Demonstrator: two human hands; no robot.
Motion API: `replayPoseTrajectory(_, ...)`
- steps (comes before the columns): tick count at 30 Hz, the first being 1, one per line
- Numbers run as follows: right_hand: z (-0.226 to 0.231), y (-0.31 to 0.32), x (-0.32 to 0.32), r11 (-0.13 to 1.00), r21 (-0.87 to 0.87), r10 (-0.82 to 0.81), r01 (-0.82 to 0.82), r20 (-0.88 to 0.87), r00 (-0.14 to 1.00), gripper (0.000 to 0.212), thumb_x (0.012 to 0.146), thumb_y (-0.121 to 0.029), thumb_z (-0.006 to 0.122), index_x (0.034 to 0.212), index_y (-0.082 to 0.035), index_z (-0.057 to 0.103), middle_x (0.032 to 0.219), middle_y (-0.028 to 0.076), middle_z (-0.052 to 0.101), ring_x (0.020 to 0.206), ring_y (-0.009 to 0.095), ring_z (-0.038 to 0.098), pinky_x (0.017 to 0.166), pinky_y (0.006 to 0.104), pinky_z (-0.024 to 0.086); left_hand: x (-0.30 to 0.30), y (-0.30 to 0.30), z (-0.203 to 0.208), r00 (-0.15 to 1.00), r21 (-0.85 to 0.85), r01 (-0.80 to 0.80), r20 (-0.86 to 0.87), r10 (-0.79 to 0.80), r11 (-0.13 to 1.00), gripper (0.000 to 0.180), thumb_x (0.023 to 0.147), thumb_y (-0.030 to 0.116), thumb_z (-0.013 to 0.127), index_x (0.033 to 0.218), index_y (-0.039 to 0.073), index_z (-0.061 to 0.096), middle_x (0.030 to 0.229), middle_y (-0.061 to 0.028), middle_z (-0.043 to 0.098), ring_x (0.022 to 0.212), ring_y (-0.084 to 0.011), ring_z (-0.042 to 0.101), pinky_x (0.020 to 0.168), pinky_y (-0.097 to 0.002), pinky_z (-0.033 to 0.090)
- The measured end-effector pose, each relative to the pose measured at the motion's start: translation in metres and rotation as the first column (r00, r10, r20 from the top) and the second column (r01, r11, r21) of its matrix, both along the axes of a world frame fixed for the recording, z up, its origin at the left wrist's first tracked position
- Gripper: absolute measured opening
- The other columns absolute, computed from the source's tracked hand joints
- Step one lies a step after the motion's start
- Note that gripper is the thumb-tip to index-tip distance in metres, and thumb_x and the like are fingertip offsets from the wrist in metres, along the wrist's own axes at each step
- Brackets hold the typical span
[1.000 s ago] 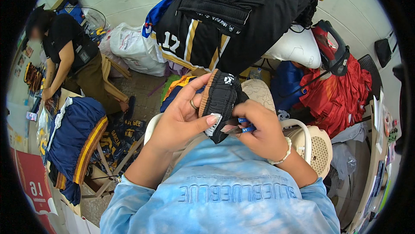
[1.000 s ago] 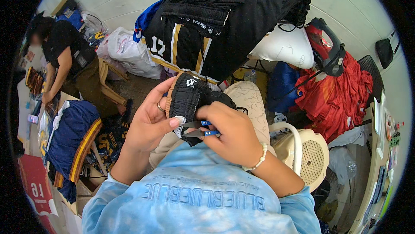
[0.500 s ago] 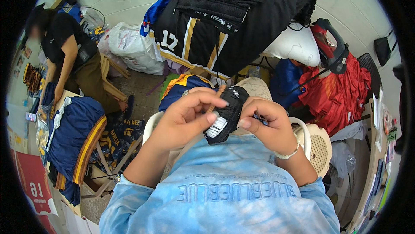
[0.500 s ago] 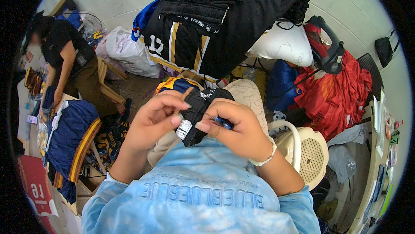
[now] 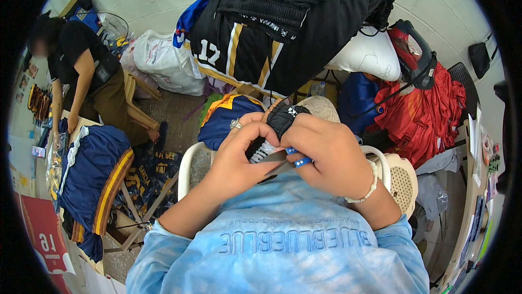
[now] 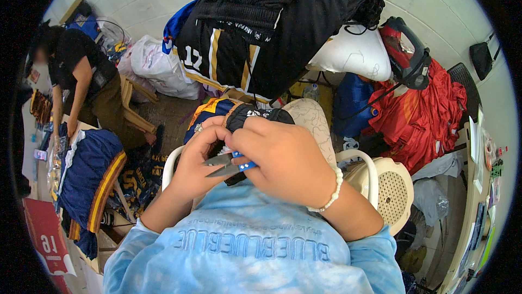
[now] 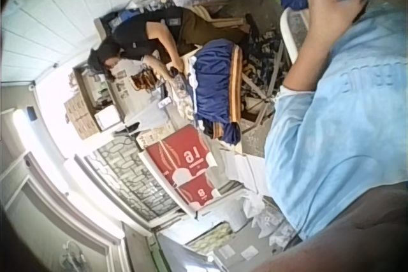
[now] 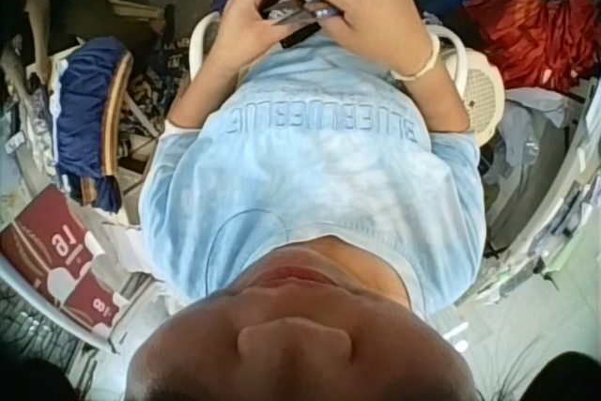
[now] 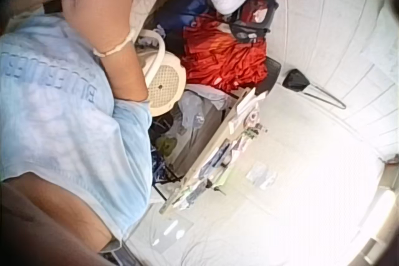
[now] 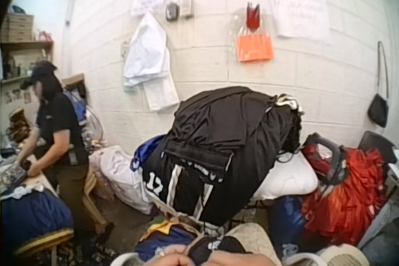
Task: The person uses small scissors to trim excess fabric and labels from the waistband of a black garment. They repeatedly cut small sections of the elastic and fabric edges while holding the waistband in their hands.
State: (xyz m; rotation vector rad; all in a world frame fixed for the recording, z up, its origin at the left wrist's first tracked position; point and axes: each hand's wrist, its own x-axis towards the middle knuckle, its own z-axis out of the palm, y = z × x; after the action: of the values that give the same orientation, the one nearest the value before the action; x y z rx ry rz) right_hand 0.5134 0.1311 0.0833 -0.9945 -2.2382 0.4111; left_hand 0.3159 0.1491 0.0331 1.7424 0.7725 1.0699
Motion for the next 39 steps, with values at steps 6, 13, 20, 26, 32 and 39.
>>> replayPoseTrajectory(6,-0.001,0.002,-0.003,0.993,0.095,-0.057,0.066,-0.095,0.994,0.04,0.062,0.005,0.069,0.099,-0.007,0.061,0.082,0.009,0.056,0.067,0.024,0.059,0.06,0.0331,0.048,-0.001,0.0,-0.005,0.999,0.074,-0.031,0.02,0.03,0.997,0.016,0.077,-0.002,0.075,0.091,0.002,0.07,0.106,-0.0087,0.062,0.101,-0.0203,0.057,0.09,-0.0317,0.044)
replayPoseTrajectory(13,-0.016,-0.007,0.025,0.978,-0.184,-0.156,0.099,-0.329,0.931,0.039,0.076,-0.014,0.081,0.106,-0.002,0.06,0.088,0.006,0.061,0.072,0.013,0.058,0.066,0.0265,0.048,-0.012,0.007,0.002,0.909,-0.443,0.205,0.418,-0.002,0.873,0.013,0.092,0.014,0.067,0.094,0.001,0.07,0.102,-0.0049,0.062,0.097,-0.0138,0.058,0.092,-0.0282,0.043)
replayPoseTrajectory(20,-0.02,-0.027,0.021,0.978,-0.12,-0.193,0.17,-0.216,0.957,0.033,0.072,-0.026,0.085,0.089,-0.004,0.067,0.075,0.007,0.066,0.057,0.017,0.06,0.052,0.028,0.047,-0.012,0.004,0.008,0.886,-0.452,0.253,0.463,-0.018,0.855,0.016,0.092,0.014,0.067,0.101,0.001,0.071,0.106,-0.0054,0.062,0.103,-0.0144,0.058,0.093,-0.0279,0.043)
replayPoseTrajectory(26,-0.017,-0.025,0.01,0.971,-0.119,-0.224,0.206,-0.173,0.959,0.029,0.07,-0.019,0.086,0.085,-0.003,0.068,0.071,0.008,0.066,0.058,0.016,0.062,0.053,0.0268,0.046,-0.012,0.003,0.007,0.886,-0.446,0.26,0.463,-0.028,0.856,0.017,0.091,0.014,0.068,0.1,0.001,0.072,0.11,-0.0067,0.06,0.105,-0.0158,0.057,0.094,-0.0284,0.043)
replayPoseTrajectory(32,-0.016,-0.022,0.008,0.975,-0.072,-0.218,0.21,-0.142,0.965,0.026,0.073,-0.023,0.083,0.082,-0.005,0.067,0.067,0.008,0.064,0.056,0.021,0.062,0.051,0.0294,0.047,-0.011,0.003,0.008,0.889,-0.423,0.273,0.455,-0.058,0.864,0.016,0.091,0.012,0.068,0.101,0.001,0.072,0.11,-0.0075,0.059,0.107,-0.0161,0.056,0.095,-0.0287,0.043)
replayPoseTrajectory(39,-0.014,-0.023,0.015,0.967,-0.129,-0.241,0.218,-0.212,0.947,0.025,0.074,-0.022,0.083,0.083,-0.005,0.067,0.07,0.008,0.064,0.058,0.021,0.062,0.053,0.0298,0.048,-0.013,0.002,0.008,0.87,-0.46,0.275,0.492,-0.015,0.844,0.016,0.092,0.012,0.066,0.1,0.0,0.071,0.109,-0.0076,0.061,0.104,-0.0163,0.057,0.095,-0.0302,0.043)
